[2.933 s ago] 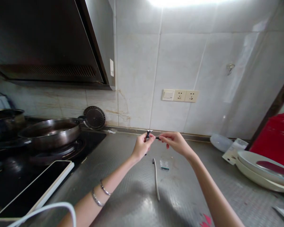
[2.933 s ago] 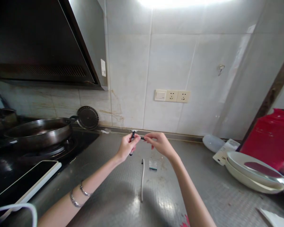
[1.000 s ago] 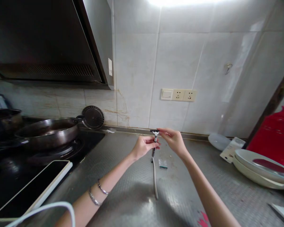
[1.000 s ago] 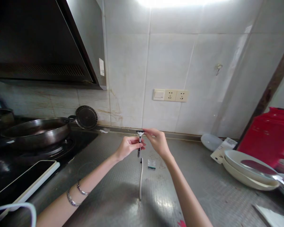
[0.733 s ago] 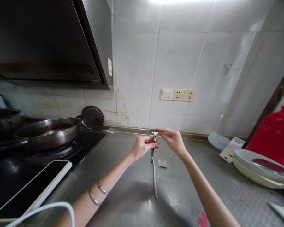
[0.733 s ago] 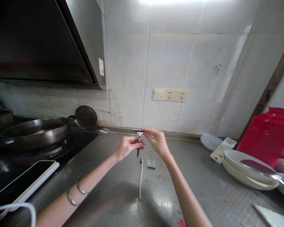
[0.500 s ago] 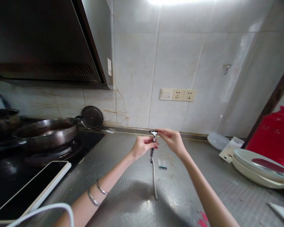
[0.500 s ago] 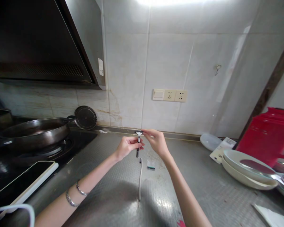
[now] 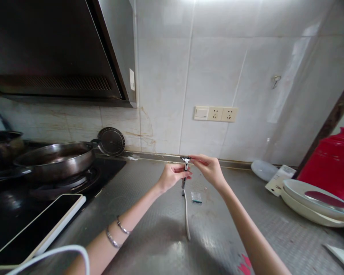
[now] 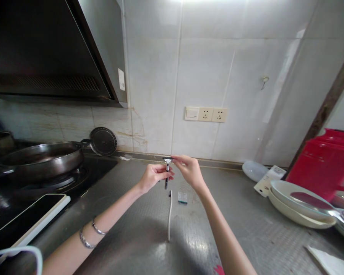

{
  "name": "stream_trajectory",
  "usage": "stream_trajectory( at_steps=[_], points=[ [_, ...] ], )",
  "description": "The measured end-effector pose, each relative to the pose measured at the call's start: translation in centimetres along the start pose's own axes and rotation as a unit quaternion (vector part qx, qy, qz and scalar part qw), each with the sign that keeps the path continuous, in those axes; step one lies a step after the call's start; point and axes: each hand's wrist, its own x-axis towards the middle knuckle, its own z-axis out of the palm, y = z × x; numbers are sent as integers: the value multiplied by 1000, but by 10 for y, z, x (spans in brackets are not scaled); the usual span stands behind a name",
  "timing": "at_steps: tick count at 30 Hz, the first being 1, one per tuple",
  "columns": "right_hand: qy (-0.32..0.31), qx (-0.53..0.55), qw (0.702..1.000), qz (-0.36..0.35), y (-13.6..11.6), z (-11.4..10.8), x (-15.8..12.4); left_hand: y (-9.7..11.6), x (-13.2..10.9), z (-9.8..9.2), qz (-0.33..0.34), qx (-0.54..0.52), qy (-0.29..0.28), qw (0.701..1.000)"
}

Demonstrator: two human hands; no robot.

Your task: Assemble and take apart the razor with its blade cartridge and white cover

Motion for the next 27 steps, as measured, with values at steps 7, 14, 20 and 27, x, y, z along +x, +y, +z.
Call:
stream_trajectory(
  at_steps=[7,14,20,27],
  points=[
    [-10,-8,1000,-14,-1,-2,-1,1,0,0,1,18,-1,1000],
    [-9,-19,1000,-21,3,-3,-1,1,-1,0,-16,18,-5,1000],
    [-2,-40,999,-32,6,-3,-1,3,-3,5,-41,0,0,999],
    [5,-55,996,-69,5,-2,-2,3,-3,9,-48,-21,16,999]
  ],
)
